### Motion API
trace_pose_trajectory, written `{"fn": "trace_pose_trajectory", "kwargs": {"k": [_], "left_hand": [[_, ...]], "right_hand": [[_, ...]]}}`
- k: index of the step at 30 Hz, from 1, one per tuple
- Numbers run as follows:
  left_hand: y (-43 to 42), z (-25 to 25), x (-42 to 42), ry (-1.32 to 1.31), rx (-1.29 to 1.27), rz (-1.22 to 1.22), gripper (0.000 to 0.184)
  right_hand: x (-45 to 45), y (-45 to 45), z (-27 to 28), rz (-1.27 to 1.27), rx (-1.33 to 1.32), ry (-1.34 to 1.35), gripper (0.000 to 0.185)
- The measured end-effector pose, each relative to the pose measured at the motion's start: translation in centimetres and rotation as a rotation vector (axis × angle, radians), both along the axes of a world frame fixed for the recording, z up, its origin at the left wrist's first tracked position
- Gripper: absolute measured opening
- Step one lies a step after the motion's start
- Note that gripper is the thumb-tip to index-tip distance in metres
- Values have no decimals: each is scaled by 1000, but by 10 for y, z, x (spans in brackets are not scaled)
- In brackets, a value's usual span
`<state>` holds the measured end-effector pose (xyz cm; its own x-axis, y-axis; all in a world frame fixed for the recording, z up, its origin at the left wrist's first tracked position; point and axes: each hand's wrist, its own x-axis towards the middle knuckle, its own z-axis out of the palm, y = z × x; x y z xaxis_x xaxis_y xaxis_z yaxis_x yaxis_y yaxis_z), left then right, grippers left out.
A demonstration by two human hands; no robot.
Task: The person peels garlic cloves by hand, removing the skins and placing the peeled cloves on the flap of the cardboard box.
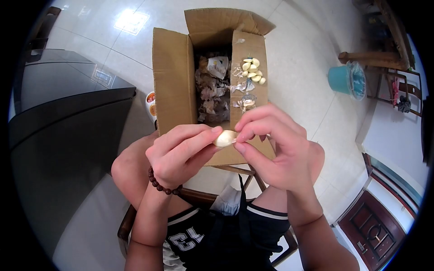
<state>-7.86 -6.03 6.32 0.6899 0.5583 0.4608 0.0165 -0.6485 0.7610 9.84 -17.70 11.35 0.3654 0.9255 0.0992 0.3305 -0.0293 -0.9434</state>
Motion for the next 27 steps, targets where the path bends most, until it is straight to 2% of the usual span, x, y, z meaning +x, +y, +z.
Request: {"fn": "trace_pose_trajectory", "kwargs": {"k": [8, 14, 16, 22, 27], "left_hand": [[3, 3, 2, 9, -57, 2, 32], [4, 1, 5, 16, -82, -2, 31], [4, 2, 6, 25, -99, -1, 30], [3, -2, 7, 41, -110, 37, 31], [3, -4, 7, 56, -158, 59, 32]], "right_hand": [[-4, 2, -14, -37, 168, -201, 21], [-13, 3, -21, -123, 181, -115, 19], [-15, 2, -20, -153, 87, -1, 17], [-11, -2, -32, -153, 65, 230, 16], [3, -2, -30, -80, -10, 97, 26]]}}
